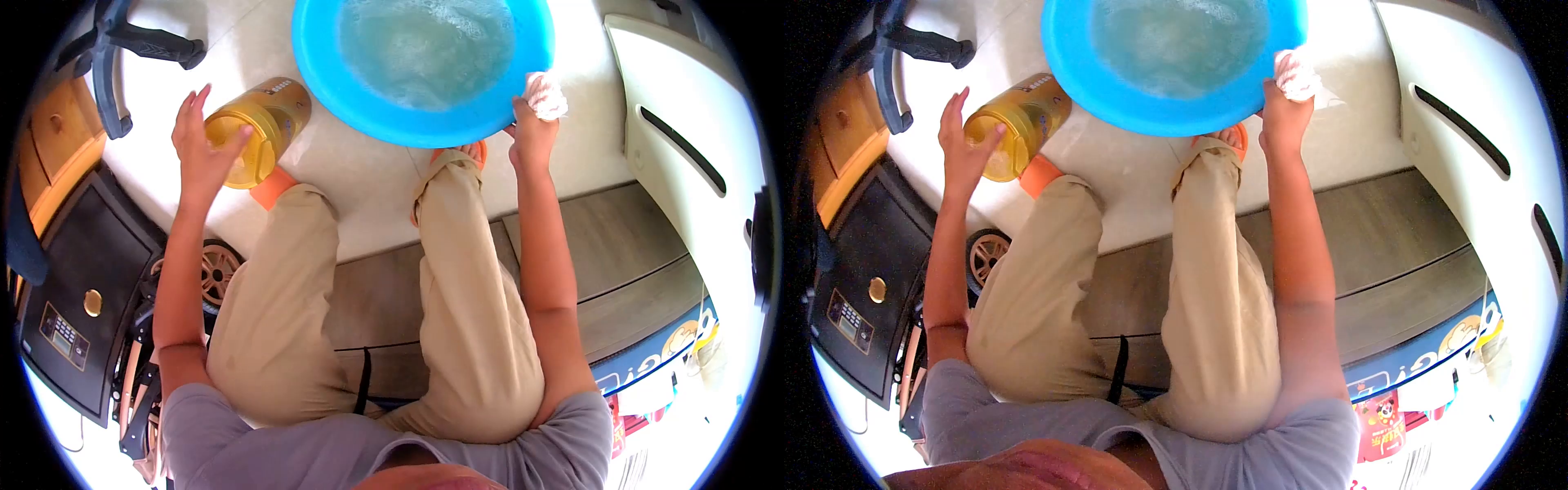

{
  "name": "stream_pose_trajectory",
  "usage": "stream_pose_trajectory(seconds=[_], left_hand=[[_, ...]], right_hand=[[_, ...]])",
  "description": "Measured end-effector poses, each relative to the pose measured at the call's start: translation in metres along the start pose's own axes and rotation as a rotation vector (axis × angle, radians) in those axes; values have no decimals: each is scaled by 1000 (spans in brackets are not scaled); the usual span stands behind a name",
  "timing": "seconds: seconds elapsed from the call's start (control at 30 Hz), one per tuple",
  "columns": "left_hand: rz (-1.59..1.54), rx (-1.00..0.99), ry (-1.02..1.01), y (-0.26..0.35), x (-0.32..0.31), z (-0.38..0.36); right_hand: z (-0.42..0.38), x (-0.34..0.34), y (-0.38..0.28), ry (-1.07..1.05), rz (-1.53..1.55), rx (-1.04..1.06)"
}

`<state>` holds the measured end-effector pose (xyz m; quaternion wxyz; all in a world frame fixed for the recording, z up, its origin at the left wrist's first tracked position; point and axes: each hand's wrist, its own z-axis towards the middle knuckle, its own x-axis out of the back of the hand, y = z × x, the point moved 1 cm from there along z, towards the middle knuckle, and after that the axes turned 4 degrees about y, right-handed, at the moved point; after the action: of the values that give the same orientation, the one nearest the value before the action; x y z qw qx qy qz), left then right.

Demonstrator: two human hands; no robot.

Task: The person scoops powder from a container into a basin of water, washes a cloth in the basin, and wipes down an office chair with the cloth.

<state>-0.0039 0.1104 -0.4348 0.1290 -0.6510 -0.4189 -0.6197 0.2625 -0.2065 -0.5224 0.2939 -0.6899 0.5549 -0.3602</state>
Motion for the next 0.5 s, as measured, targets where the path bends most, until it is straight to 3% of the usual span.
stream_pose_trajectory(seconds=[0.17,0.4,0.5], left_hand=[[-788,702,-292,-23,0,-13],[-868,521,-296,-42,-12,-24],[-963,612,-356,-22,-16,-30]], right_hand=[[12,-6,-5,-20,23,16],[40,-35,-20,-74,35,-2],[58,-49,-19,-58,-16,-14]])
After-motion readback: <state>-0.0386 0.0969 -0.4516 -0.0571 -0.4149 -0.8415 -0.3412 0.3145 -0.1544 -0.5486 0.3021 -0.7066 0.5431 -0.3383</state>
